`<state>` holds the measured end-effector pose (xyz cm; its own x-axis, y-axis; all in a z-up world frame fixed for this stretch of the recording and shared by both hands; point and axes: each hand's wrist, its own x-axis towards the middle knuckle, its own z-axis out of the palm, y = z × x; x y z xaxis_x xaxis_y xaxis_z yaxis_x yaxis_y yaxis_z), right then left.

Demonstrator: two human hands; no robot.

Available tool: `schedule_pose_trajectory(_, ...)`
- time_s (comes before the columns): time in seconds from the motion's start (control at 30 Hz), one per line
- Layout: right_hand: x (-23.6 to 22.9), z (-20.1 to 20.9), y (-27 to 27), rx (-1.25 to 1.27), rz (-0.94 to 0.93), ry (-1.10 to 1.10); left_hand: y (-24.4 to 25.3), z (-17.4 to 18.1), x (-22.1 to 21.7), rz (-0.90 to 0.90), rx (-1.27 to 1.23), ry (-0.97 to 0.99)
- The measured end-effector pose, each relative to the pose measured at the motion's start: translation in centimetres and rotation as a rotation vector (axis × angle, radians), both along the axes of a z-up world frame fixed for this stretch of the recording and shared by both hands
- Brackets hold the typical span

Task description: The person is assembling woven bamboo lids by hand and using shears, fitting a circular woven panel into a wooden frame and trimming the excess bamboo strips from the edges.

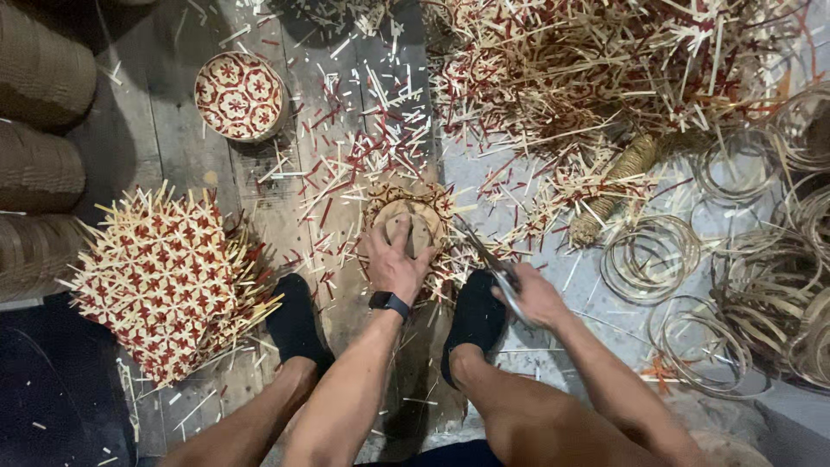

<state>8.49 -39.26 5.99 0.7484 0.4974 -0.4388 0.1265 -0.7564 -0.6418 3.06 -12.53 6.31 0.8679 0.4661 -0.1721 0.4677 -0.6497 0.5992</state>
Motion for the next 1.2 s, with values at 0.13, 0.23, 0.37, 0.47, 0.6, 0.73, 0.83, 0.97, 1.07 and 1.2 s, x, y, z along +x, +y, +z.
schedule_pose_trajectory(0.13,1.5,-1.6,3.5,-0.328,0.016,0.114,-1.0,0.1,-0.3,-0.019,0.024,0.054)
schedule_pose_trajectory(0.23,2.5,-2.0,3.5,-0.429,0.037,-0.03,-0.4,0.5,-0.1,-0.064,0.048,0.026)
schedule_pose_trajectory(0.37,3.0,-1.4,2.4,-0.4,0.087,-0.237,-0.1,0.9,0.3,-0.095,0.009,0.057)
schedule_pose_trajectory(0.47,3.6,-1.7,3.2,-0.353,0.125,-0.396,0.1,0.9,0.3,-0.124,0.006,0.057)
schedule_pose_trajectory(0.6,5.3,-3.1,4.9,-0.438,0.206,-0.477,0.6,0.6,0.2,-0.162,0.002,0.024)
schedule_pose_trajectory(0.73,6.6,-2.9,3.7,-0.424,0.283,-0.404,1.6,0.1,-0.1,-0.275,0.025,-0.049)
schedule_pose_trajectory(0.83,6.5,-2.5,3.5,-0.371,0.273,-0.461,1.5,-0.4,-0.3,-0.289,0.029,-0.065)
schedule_pose_trajectory(0.97,5.7,-2.4,4.8,-0.441,0.266,-0.458,1.3,-0.7,-0.5,-0.26,0.035,-0.072)
schedule_pose_trajectory(1.07,6.0,-2.6,4.6,-0.44,0.238,-0.422,1.2,-0.4,-0.2,-0.27,0.04,-0.053)
schedule_pose_trajectory(1.2,7.2,-2.5,3.0,-0.497,0.288,-0.295,1.2,0.5,-0.2,-0.305,0.068,-0.006)
